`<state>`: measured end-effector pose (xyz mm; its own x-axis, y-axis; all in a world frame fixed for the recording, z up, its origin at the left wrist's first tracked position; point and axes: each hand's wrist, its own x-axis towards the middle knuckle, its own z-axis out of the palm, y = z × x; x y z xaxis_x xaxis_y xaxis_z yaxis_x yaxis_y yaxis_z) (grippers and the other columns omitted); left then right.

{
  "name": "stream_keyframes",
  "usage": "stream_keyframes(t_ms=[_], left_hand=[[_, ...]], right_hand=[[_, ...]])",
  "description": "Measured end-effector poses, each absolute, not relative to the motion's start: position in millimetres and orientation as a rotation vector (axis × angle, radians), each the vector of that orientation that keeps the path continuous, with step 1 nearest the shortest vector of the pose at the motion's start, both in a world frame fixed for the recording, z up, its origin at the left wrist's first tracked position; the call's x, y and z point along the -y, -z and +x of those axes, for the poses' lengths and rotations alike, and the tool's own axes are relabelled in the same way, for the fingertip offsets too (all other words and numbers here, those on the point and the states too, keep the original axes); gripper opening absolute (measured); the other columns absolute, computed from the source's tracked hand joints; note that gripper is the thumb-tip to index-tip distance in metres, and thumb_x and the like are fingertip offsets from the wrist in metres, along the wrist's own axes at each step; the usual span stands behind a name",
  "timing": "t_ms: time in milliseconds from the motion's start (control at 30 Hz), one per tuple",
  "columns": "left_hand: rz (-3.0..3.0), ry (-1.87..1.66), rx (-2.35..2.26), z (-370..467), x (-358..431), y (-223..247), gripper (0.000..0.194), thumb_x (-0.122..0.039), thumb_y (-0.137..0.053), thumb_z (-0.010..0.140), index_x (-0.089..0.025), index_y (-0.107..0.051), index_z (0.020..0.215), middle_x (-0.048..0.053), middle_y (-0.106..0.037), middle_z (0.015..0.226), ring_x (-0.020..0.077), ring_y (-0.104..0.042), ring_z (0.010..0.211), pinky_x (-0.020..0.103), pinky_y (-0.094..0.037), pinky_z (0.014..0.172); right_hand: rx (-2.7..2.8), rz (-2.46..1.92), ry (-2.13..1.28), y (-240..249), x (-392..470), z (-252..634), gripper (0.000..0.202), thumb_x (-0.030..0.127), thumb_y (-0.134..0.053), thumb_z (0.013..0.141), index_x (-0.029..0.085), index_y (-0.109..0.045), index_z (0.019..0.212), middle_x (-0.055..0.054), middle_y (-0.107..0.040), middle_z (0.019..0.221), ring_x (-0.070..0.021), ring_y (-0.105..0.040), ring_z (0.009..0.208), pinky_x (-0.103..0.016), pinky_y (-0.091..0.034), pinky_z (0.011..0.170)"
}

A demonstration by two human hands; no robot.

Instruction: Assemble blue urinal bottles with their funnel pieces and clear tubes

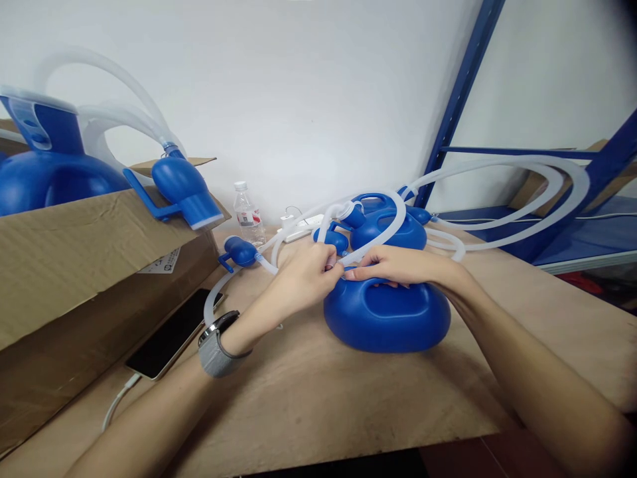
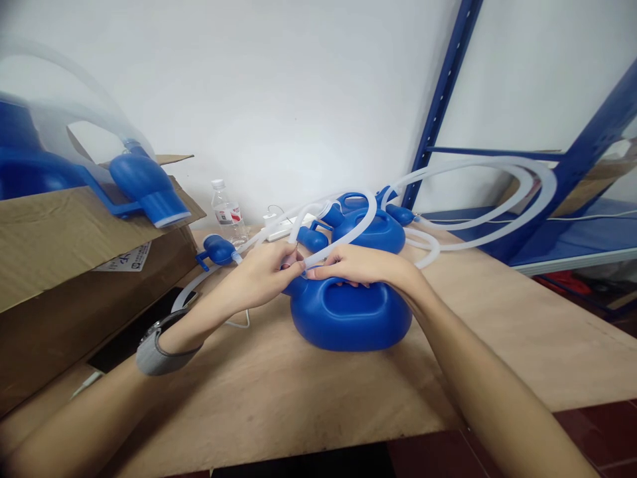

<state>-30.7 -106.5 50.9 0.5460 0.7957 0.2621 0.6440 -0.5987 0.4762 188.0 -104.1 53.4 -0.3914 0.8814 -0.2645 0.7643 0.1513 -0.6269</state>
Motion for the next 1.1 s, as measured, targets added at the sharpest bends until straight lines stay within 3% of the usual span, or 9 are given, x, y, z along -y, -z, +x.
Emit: stream_keyframes(t_ms=[167, 633, 1100], left_hand=[[2.462, -0.677, -1.193, -29.6, 107.8, -50.4, 0.030, -0.024, -0.053, 0.091, -0.022, -0.036, 0.066, -0.003, -0.049, 0.066, 0.0156, -0.049, 0.066, 0.032, -0.032, 0.062], [2.498, -0.692, -1.268, -26.8, 104.9, -45.2, 0.023, -0.028, -0.053, 0.091, -0.022, -0.053, 0.069, 0.000, -0.059, 0.071, 0.0182, -0.054, 0.071, 0.032, -0.035, 0.066], [2.513, -0.703, -1.293, -24.5, 109.4, -47.7, 0.025, -0.026, -0.051, 0.091, -0.022, -0.052, 0.067, 0.000, -0.059, 0.065, 0.0176, -0.054, 0.065, 0.032, -0.033, 0.062]], right_hand=[[2.239, -1.654, -1.057, -53.7, 104.2, 187.3, 0.067, 0.084, -0.062, 0.080, 0.020, -0.050, 0.062, 0.004, -0.045, 0.051, -0.0083, -0.041, 0.041, -0.024, -0.028, 0.040], [2.242, -1.604, -1.092, -52.9, 102.9, 187.7, 0.067, 0.081, -0.064, 0.080, 0.020, -0.048, 0.059, 0.005, -0.044, 0.051, -0.0075, -0.039, 0.040, -0.024, -0.027, 0.039], [2.272, -1.613, -1.049, -51.3, 101.4, 189.8, 0.066, 0.083, -0.062, 0.081, 0.020, -0.054, 0.063, 0.003, -0.049, 0.053, -0.0090, -0.043, 0.041, -0.024, -0.030, 0.039]])
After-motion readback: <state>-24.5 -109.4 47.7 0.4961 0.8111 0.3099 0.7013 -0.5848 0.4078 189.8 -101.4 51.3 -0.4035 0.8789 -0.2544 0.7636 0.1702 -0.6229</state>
